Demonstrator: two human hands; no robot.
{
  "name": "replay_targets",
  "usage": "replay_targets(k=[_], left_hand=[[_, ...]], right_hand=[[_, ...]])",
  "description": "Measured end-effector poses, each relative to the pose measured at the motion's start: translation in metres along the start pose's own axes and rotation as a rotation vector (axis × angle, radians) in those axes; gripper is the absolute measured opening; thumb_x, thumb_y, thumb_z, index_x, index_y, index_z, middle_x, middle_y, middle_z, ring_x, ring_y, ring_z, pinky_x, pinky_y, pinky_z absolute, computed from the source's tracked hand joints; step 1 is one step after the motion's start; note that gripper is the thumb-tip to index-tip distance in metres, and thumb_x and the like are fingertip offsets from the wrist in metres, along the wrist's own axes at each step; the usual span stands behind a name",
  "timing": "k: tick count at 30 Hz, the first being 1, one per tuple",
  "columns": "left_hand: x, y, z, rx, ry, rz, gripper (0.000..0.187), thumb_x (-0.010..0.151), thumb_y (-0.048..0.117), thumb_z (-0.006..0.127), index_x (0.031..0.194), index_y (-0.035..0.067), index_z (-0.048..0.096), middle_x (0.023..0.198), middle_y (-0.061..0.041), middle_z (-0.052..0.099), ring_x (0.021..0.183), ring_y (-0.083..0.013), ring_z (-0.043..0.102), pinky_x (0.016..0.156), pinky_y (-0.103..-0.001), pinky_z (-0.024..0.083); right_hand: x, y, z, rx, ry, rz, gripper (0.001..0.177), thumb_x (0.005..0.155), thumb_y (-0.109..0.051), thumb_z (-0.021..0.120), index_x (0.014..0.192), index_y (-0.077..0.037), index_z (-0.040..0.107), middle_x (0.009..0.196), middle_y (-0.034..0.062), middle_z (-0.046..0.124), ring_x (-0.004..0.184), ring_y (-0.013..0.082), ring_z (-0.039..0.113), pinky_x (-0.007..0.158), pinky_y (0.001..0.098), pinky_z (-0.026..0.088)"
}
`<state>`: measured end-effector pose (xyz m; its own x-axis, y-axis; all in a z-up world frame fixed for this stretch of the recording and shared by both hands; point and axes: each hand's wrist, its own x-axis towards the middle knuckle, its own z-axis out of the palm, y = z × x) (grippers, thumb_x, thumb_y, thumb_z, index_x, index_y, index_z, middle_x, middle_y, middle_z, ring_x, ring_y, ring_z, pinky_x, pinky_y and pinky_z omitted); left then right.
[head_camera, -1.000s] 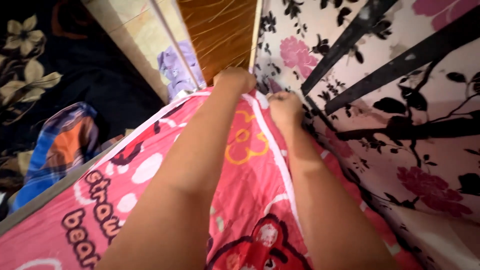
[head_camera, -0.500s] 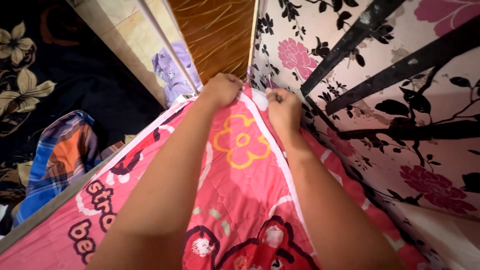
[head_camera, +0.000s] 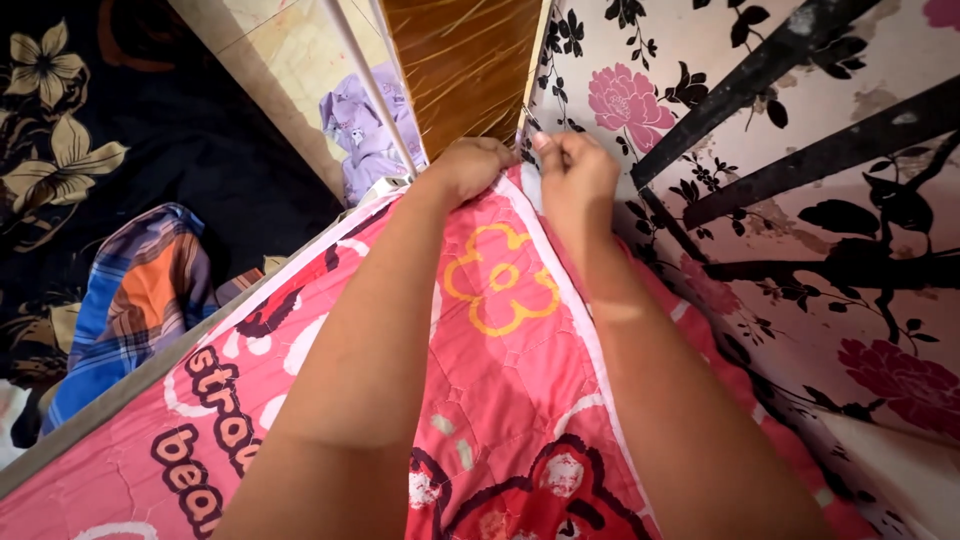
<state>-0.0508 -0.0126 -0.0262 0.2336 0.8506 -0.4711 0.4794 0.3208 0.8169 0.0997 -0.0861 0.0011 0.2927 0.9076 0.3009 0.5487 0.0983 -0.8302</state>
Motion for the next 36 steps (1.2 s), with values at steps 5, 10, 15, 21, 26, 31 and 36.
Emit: replay_targets(k=[5, 10, 15, 21, 26, 31, 36], left_hand=[[0.003, -0.001, -0.002, -0.014, -0.011, 0.011, 0.025, 0.089, 0.024, 0.064, 0.104, 0.011, 0.081, 0.099, -0.006, 0.078, 0.085, -0.0173, 0.069, 0.078, -0.034, 0.057], [0.020, -0.018, 0.001, -0.003, -0.025, 0.072, 0.025, 0.091, 0.022, 0.062, 0.104, 0.011, 0.080, 0.099, -0.002, 0.077, 0.084, -0.0150, 0.068, 0.078, -0.033, 0.056], [0.008, -0.007, 0.000, -0.018, -0.004, 0.048, 0.020, 0.090, 0.023, 0.064, 0.101, 0.012, 0.077, 0.095, -0.002, 0.076, 0.084, -0.0133, 0.066, 0.079, -0.030, 0.054], [0.019, -0.014, 0.003, 0.013, -0.007, 0.041, 0.025, 0.091, 0.025, 0.062, 0.103, 0.011, 0.078, 0.098, -0.005, 0.078, 0.088, -0.0170, 0.069, 0.081, -0.033, 0.055], [0.029, -0.020, 0.003, 0.172, -0.028, 0.112, 0.034, 0.092, 0.029, 0.054, 0.109, 0.011, 0.078, 0.109, -0.009, 0.077, 0.094, -0.0219, 0.070, 0.085, -0.036, 0.053], [0.032, -0.015, 0.003, 0.236, -0.051, 0.032, 0.039, 0.096, 0.033, 0.049, 0.110, 0.007, 0.075, 0.114, -0.013, 0.075, 0.098, -0.0259, 0.070, 0.087, -0.039, 0.052], [0.028, -0.002, 0.004, 0.271, -0.044, -0.024, 0.047, 0.100, 0.038, 0.051, 0.102, -0.004, 0.073, 0.098, -0.019, 0.072, 0.079, -0.0269, 0.064, 0.073, -0.042, 0.050]], right_hand=[[0.012, 0.022, 0.002, 0.056, -0.066, 0.143, 0.022, 0.099, -0.019, 0.071, 0.087, 0.000, 0.074, 0.060, 0.0033, 0.062, 0.053, 0.0063, 0.049, 0.051, 0.0295, 0.042], [0.017, 0.016, -0.002, 0.031, -0.136, 0.150, 0.023, 0.098, -0.021, 0.071, 0.086, -0.001, 0.074, 0.060, 0.0042, 0.061, 0.053, 0.0074, 0.048, 0.051, 0.0303, 0.042], [0.022, 0.022, 0.004, -0.145, -0.187, 0.031, 0.022, 0.096, -0.019, 0.072, 0.084, -0.001, 0.073, 0.060, 0.0079, 0.061, 0.049, 0.0125, 0.053, 0.053, 0.0310, 0.044], [0.038, 0.059, 0.022, 0.232, -0.302, 0.333, 0.027, 0.098, -0.019, 0.069, 0.080, 0.000, 0.072, 0.074, 0.0043, 0.072, 0.061, 0.0087, 0.060, 0.058, 0.0261, 0.051], [0.047, 0.042, 0.015, 0.372, -0.404, 0.583, 0.030, 0.099, -0.027, 0.068, 0.083, -0.003, 0.074, 0.079, 0.0035, 0.074, 0.065, 0.0088, 0.063, 0.064, 0.0233, 0.054], [0.054, 0.054, 0.024, 0.441, -0.447, 0.783, 0.030, 0.099, -0.031, 0.069, 0.085, -0.005, 0.075, 0.079, 0.0019, 0.072, 0.066, 0.0085, 0.061, 0.069, 0.0225, 0.054], [0.055, 0.057, 0.025, 0.483, -0.488, 0.895, 0.027, 0.098, -0.031, 0.068, 0.087, -0.007, 0.076, 0.083, -0.0012, 0.073, 0.072, 0.0072, 0.060, 0.073, 0.0216, 0.052]])
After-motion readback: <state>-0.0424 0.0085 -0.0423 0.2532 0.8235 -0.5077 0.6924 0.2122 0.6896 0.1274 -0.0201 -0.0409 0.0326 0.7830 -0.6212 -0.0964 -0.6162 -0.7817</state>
